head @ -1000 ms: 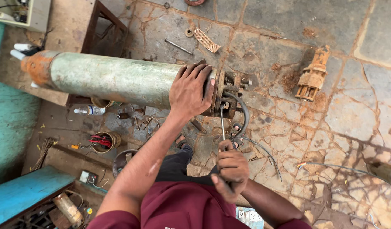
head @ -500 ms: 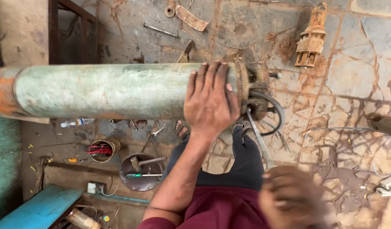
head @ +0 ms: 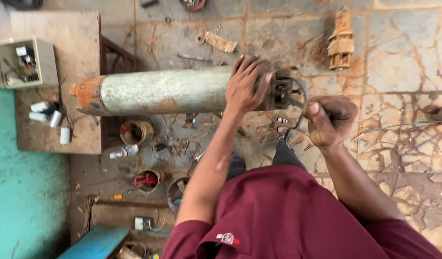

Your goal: The person uses a hammer and screwdriver to adjust a metal clamp attached to a large cylindrical tank. They repeatedly strike the clamp and rotate the screwdriver to tighten or loosen the fixture while standing in a workshop.

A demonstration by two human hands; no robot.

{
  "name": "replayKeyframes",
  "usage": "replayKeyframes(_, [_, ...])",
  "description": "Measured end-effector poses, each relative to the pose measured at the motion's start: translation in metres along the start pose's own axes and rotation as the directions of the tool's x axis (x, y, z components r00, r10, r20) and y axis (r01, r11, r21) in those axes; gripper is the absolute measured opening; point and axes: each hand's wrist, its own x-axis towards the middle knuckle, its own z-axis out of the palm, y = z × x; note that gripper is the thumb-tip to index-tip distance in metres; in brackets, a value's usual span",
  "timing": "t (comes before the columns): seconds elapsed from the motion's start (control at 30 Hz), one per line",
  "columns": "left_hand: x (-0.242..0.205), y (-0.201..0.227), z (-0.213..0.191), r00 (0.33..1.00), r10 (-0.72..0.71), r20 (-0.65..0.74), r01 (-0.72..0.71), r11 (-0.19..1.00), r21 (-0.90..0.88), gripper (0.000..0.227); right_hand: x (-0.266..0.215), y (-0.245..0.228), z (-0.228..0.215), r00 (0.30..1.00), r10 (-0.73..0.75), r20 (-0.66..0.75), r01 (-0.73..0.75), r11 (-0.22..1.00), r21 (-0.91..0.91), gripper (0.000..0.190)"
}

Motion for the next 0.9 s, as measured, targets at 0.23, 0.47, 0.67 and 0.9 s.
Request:
replayKeyframes(0.23, [-0.034,0.03,-0.005,0.851,-0.072,0.52,0.503,0.399,-0.767,0.049,0.005,-0.016,-0.03,0.998,-0.022,0.06,-0.017,0.812,0.583,0.034])
replayKeyframes(0.47, [-0.046,-0.005,-0.001,0.869,0.312,0.385,-0.268,0.949,-0.163,0.036,-0.067,-0.024,-0.054,0.464,0.831,0.305,-0.816,0.536,-0.217,0.063])
replayKeyframes(0.67, [-0.038,-0.002,-0.012,0.739,0.367,0.565,-0.342,0.927,-0.156,0.072,-0.145,0.065,-0.068,0.414,0.91,0.006,-0.578,0.268,-0.771,0.043])
replayKeyframes(0.9, [-0.017,0.007,-0.015,0.572,0.266,0.776,-0.465,0.885,0.039,0.113,-0.235,0.14,-0.097,0.654,0.753,-0.07,-0.69,0.557,-0.462,0.038])
